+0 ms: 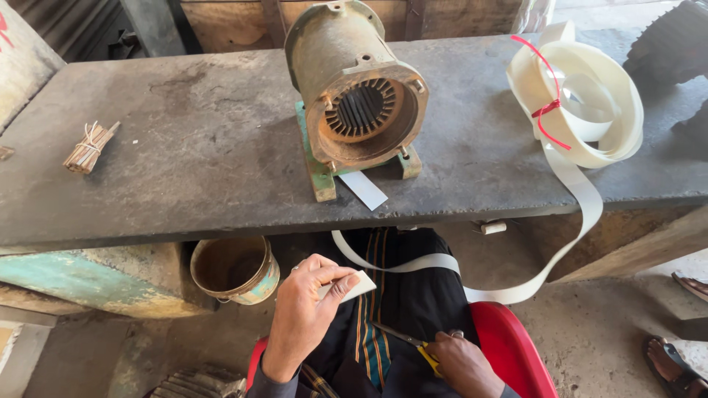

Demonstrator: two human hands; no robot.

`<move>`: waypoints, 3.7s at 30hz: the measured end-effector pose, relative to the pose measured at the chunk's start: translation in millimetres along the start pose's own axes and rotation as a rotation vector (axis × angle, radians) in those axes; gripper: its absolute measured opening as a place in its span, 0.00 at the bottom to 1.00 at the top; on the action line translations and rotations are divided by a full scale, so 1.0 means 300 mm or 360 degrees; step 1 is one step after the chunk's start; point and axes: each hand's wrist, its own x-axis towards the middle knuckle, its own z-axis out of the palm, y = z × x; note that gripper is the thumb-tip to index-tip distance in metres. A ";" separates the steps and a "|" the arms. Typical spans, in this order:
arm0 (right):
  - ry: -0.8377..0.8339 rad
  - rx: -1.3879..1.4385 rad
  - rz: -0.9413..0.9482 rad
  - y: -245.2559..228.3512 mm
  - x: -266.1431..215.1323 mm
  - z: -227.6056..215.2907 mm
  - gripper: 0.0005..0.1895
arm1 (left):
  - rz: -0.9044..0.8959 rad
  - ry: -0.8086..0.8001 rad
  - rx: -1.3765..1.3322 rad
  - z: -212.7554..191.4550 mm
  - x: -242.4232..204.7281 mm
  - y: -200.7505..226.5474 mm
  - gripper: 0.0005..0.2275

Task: The person sits on a red chair and uses yellow scissors to cut a long white strip of tape into smaller pieces. They repeatedly measure the tape against a motor component on the table, cut it, and place the resulting pieces on the table.

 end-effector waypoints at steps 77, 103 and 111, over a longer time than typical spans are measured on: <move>0.1320 0.0533 -0.1256 -0.580 0.081 -0.438 0.14 | 0.0206 -0.1155 0.1256 0.870 0.144 -0.796 0.08; 0.0912 0.2385 0.0246 0.034 0.345 -0.220 0.16 | 0.0318 0.0194 -0.0277 0.322 -0.009 0.067 0.11; 0.1361 0.0451 0.1136 0.321 0.640 -0.201 0.19 | 0.0999 -0.0564 -0.0145 0.293 -0.151 0.067 0.11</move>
